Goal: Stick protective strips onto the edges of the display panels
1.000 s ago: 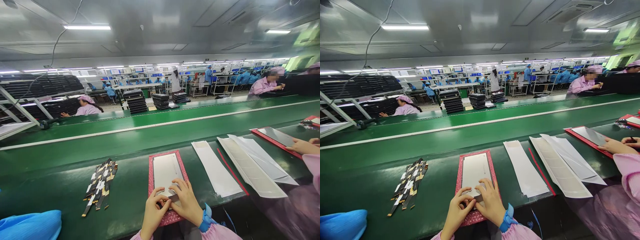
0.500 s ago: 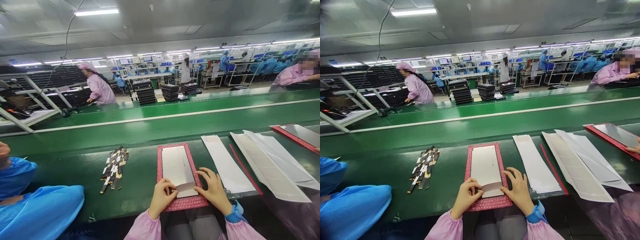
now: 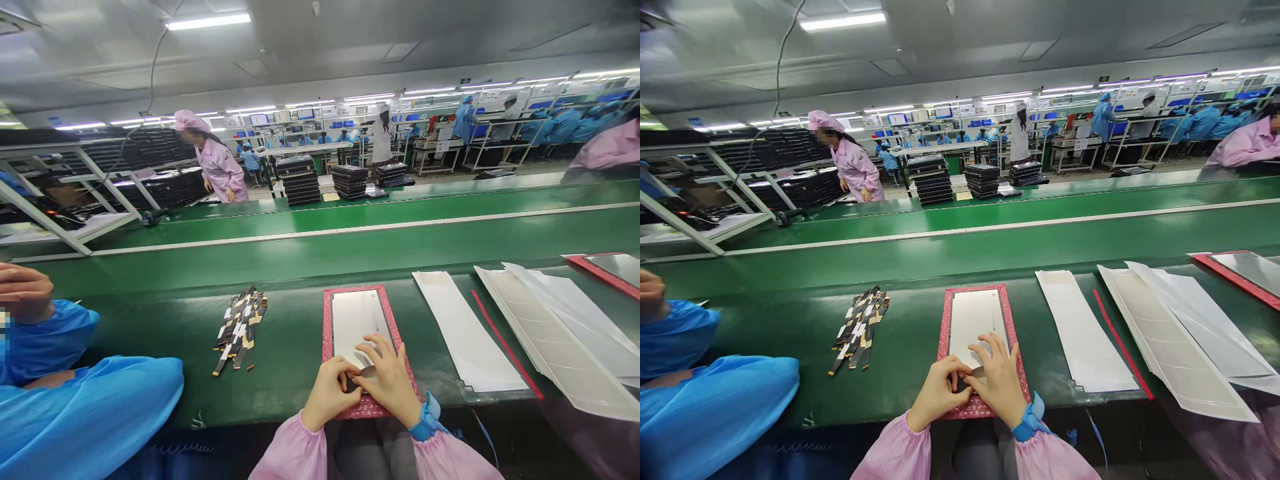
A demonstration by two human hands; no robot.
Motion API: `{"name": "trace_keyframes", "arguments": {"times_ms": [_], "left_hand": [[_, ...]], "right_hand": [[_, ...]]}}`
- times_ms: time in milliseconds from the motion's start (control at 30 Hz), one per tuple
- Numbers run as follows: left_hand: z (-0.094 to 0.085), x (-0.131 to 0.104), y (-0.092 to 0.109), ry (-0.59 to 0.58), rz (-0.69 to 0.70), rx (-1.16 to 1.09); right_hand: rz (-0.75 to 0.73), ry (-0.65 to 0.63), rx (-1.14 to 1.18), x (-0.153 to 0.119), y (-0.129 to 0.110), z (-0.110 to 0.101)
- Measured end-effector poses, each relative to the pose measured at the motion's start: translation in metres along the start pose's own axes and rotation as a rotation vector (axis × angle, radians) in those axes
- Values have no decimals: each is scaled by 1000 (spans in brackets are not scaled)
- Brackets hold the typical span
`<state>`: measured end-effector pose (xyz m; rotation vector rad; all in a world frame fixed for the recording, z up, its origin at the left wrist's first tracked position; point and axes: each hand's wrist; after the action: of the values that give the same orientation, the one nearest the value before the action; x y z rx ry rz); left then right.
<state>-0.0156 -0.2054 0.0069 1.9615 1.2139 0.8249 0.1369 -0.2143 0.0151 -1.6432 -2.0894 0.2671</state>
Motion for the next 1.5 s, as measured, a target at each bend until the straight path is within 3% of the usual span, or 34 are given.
{"name": "trace_keyframes", "arguments": {"times_ms": [133, 367, 500, 633, 900, 1000, 1100, 1367, 1500], "left_hand": [[-3, 0, -1, -19, -5, -7], [-4, 0, -5, -10, -26, -14], [-3, 1, -6, 11, -33, -17], [-3, 1, -6, 7, -24, -20], [0, -1, -9, 11, -27, -31], [1, -1, -11, 7, -34, -45], [1, -1, -11, 4, -42, -54], [0, -1, -13, 12, -71, -128], [0, -1, -12, 8, -83, -163]], "right_hand": [[12, -9, 1, -2, 7, -1], [158, 73, -81, -17, 64, -20], [164, 101, -110, -20, 76, -25], [139, 70, -64, -14, 64, -20], [-6, -11, 22, 7, 13, -5], [-11, -9, 20, 9, 9, -3], [24, -28, 26, 5, 21, -5], [163, 23, -67, -14, 83, -18], [175, 17, -30, -14, 88, -19]]}}
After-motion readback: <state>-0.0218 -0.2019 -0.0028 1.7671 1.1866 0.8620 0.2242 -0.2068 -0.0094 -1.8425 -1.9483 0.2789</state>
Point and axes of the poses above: each hand's wrist, its own x-axis towards the middle knuckle, its own z-axis out of the palm, y = z × x
